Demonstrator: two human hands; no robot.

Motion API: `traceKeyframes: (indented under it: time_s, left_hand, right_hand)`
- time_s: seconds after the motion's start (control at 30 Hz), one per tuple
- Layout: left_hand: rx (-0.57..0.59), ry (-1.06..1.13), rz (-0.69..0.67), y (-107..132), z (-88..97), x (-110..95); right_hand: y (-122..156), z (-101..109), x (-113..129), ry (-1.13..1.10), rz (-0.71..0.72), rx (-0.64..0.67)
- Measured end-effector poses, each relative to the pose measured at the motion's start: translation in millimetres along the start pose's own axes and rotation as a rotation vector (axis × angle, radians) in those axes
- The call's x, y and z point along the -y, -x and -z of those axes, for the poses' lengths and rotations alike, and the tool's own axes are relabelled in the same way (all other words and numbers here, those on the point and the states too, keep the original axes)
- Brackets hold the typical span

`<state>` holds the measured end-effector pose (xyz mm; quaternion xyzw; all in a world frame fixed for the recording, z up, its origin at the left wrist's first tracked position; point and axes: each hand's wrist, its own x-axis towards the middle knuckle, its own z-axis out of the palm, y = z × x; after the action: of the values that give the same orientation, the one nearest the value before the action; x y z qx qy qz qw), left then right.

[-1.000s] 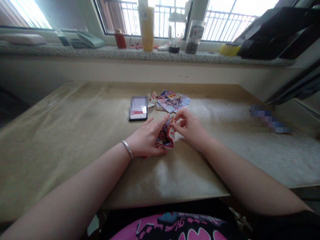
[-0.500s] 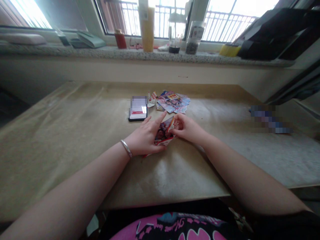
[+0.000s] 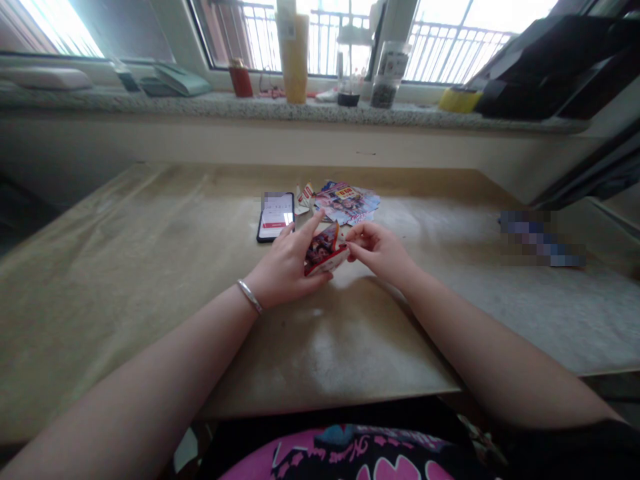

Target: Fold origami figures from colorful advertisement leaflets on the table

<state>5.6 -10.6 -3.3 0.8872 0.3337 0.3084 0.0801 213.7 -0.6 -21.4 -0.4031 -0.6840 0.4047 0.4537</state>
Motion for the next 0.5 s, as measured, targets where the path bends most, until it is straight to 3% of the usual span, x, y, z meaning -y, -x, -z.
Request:
traceKeyframes:
  time_s: [0.2, 0.3, 0.4, 0.5]
  left_hand:
    - [-0.038, 0.017, 0.018, -1.6, 0.7, 1.5]
    - [-0.067, 0.008, 0.007, -2.0, 0.9, 1.7]
    - [-0.087, -0.014, 0.006, -1.7, 0.8, 2.2]
    - [-0.091, -0.052, 0.014, -0.9, -0.5, 4.0]
  right_hand:
    - [-0.2, -0.3, -2.2, -0.063, -0.015, -0.01]
    - [1.3, -0.7, -2.0, -0.053, 0.018, 0.053]
    - [3.3, -2.0, 1.3, 0.025, 0.102, 0.093]
    - [4.4, -2.7, 5.2, 0.147, 0.154, 0.055]
